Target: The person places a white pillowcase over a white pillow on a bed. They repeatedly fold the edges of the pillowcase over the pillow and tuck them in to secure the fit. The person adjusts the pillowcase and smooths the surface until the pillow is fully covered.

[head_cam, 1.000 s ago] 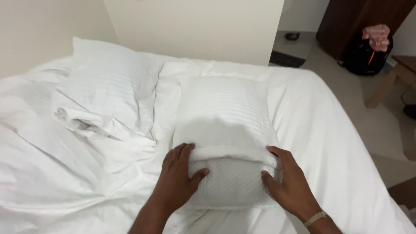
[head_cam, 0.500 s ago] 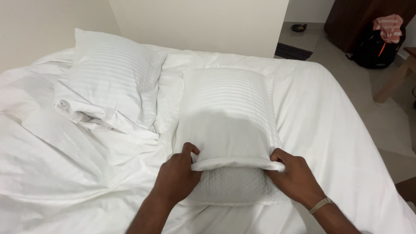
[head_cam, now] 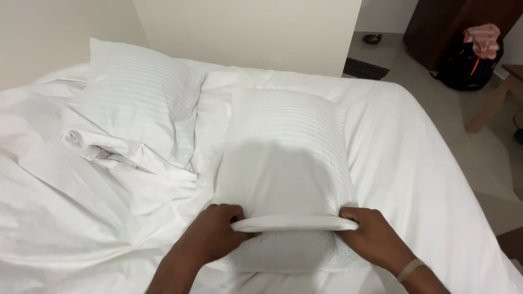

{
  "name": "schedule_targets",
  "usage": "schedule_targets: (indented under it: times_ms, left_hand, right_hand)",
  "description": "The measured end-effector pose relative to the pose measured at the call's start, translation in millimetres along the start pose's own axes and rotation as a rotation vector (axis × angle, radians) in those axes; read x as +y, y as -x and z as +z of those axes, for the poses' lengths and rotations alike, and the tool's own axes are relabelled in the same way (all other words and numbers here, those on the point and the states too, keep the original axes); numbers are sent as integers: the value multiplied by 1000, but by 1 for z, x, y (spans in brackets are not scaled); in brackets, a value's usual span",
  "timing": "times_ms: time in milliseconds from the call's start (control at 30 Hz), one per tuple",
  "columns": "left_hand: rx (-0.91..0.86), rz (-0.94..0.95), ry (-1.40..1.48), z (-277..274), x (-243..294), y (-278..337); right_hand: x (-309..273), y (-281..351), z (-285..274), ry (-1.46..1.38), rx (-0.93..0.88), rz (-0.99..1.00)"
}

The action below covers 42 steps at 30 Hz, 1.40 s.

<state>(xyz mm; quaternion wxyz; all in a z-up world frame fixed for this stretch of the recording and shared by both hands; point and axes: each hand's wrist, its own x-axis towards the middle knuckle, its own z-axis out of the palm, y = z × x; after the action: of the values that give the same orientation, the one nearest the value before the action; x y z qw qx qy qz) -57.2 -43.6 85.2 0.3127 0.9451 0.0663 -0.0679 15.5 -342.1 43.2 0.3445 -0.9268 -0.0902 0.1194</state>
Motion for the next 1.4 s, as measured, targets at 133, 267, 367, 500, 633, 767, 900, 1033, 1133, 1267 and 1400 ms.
schedule_targets:
  times_ms: [133,267,367,500,633,767,900,1033,1133,1267,1400]
  left_hand:
    - [-145,-170,-92,-13,14,15]
    - [-230,-223,-129,-9,9,14]
    - [-244,-143,-234,-2,0,15]
    - [-236,-127,-324,17,-12,8]
    - [-168,-76,-323,44,-24,-7]
    - [52,98,-263,67,-43,-28]
    - [255,131,-195,77,-39,-41]
    - [254,143,-145,71,-40,-41]
    - [98,46,-175,50,-29,-29]
    - [3,-75,-187,30,-27,-8]
    - [6,-81,-170,23,-23,1]
  right_hand:
    - [-19,15,-8,42,-49,45]
    - [32,5,-2,129,61,-192]
    - [30,7,-6,99,4,-180]
    - [-26,27,-5,41,-136,189]
    - [-18,11,19,-24,-8,-8]
    - [0,-16,32,31,231,-103]
    - [-5,-32,33,-35,399,-159]
    - [-6,-20,25,-16,309,29]
    - [21,0,21,7,307,-5]
    - [26,43,12,159,163,34]
    - [23,51,15,199,168,136]
